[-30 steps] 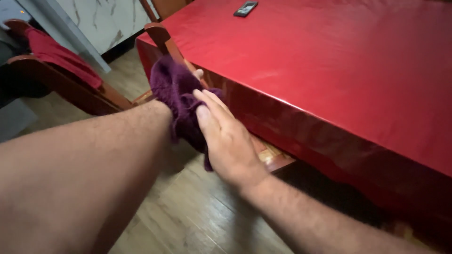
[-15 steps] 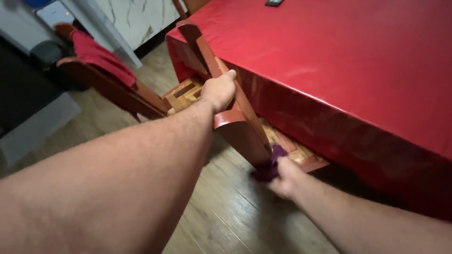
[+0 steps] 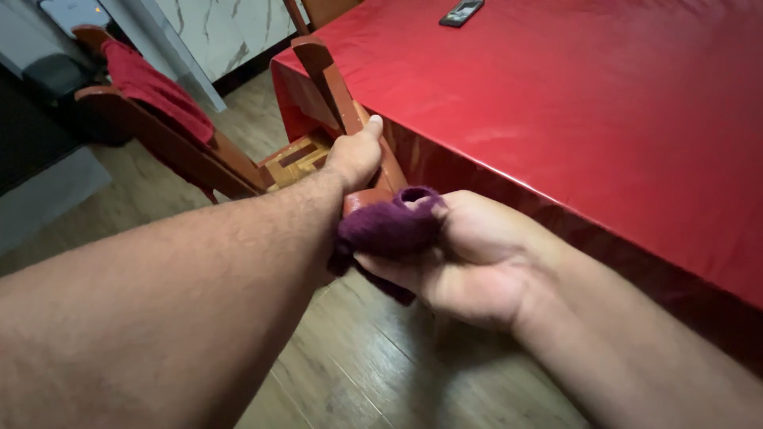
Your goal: The person wipes a red tablecloth-covered table and the edges of a wooden chair using a purple cloth. The person moves around the table, wiping different sections of the table and chair.
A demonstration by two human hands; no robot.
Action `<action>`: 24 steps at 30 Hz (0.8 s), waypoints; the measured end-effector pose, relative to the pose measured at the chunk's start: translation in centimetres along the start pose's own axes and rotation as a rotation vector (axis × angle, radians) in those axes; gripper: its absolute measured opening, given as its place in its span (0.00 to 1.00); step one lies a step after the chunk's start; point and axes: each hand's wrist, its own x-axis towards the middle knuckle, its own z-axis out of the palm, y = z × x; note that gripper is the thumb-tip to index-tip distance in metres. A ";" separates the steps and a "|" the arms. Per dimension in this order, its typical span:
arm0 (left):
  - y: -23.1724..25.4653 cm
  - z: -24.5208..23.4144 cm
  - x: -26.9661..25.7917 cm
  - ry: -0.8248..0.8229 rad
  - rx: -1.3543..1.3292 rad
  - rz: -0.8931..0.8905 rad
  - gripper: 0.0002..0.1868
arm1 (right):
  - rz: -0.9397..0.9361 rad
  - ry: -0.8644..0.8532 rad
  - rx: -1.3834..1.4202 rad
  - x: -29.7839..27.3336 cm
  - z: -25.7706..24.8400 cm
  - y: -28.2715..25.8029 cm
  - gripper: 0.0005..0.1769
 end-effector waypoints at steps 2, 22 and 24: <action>-1.0 0.6 1.3 -0.027 -0.103 0.009 0.44 | -0.194 -0.002 -0.157 -2.0 0.3 0.1 0.12; -3.9 2.4 5.3 -0.079 -0.615 -0.065 0.39 | -1.257 0.085 -1.218 3.4 -0.5 3.3 0.26; -4.2 2.0 4.8 -0.083 -0.525 -0.053 0.40 | -1.295 0.123 -1.241 2.0 -2.9 5.0 0.24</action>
